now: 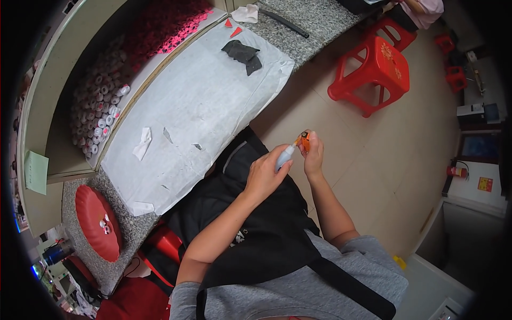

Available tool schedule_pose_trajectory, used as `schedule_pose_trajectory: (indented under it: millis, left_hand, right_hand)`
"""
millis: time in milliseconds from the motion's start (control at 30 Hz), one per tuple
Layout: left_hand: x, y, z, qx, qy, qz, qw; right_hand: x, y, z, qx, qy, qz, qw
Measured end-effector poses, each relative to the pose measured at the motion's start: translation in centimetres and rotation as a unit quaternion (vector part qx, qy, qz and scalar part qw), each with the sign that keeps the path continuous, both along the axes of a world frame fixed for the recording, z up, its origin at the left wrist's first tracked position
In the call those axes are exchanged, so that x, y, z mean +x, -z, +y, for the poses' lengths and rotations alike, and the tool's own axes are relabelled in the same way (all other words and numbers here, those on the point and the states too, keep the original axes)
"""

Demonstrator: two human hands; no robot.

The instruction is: Applying glue to small toy components and joining them together.

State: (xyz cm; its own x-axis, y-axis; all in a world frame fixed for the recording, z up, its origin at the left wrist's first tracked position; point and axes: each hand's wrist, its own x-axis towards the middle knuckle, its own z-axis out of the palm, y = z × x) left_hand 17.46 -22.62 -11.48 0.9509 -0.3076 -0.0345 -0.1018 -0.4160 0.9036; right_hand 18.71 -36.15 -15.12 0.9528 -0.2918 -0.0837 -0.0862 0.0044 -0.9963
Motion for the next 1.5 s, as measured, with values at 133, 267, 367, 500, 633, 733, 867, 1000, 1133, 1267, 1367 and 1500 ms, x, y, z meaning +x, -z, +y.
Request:
schedule_pose_trajectory:
  millis: [133, 267, 367, 500, 633, 733, 867, 1000, 1133, 1267, 1367, 1500]
  left_hand:
    - [0.0, 0.2, 0.2, -0.002, -0.001, -0.02, 1.0]
    - [0.0, 0.6, 0.1, -0.003, 0.0, -0.026, 1.0]
    - [0.1, 0.4, 0.1, -0.001, 0.0, -0.016, 1.0]
    - [0.1, 0.3, 0.2, 0.004, -0.002, -0.03, 1.0]
    - [0.1, 0.3, 0.1, 0.001, -0.002, -0.023, 1.0]
    - [0.0, 0.4, 0.2, -0.001, -0.002, -0.024, 1.0]
    - [-0.1, 0.7, 0.2, -0.004, -0.006, -0.041, 0.999]
    - [-0.1, 0.4, 0.2, -0.003, -0.003, -0.016, 1.0]
    - [0.2, 0.3, 0.1, -0.015, 0.0, -0.007, 1.0]
    - [0.3, 0.1, 0.4, -0.015, -0.006, -0.015, 1.0]
    - [0.7, -0.2, 1.2, -0.042, -0.033, -0.025, 0.998]
    - [1.5, -1.9, 3.2, -0.072, -0.075, -0.007, 0.995]
  right_hand:
    - [0.1, -0.2, 0.2, -0.004, 0.009, 0.006, 1.0]
    - [0.2, 0.2, 0.1, -0.007, 0.005, 0.001, 1.0]
    - [0.3, 0.5, 0.2, -0.02, 0.01, -0.006, 1.0]
    - [0.4, 0.2, 0.2, -0.02, 0.006, -0.012, 1.0]
    - [0.3, 0.4, 0.2, -0.025, 0.0, -0.013, 1.0]
    - [0.2, 0.2, 0.2, -0.025, 0.0, -0.007, 1.0]
    - [0.1, 0.3, 0.2, -0.019, 0.001, -0.004, 1.0]
    - [0.1, 0.2, 0.3, -0.022, 0.002, -0.001, 1.0]
    - [0.1, 0.3, 0.0, -0.032, -0.009, -0.003, 0.999]
    - [1.0, 0.1, -1.3, 0.044, 0.01, 0.002, 0.999]
    - [5.0, -3.1, -4.5, 0.046, 0.032, -0.072, 0.996]
    - [15.3, -9.5, -6.7, -0.195, -0.034, -0.076, 0.977]
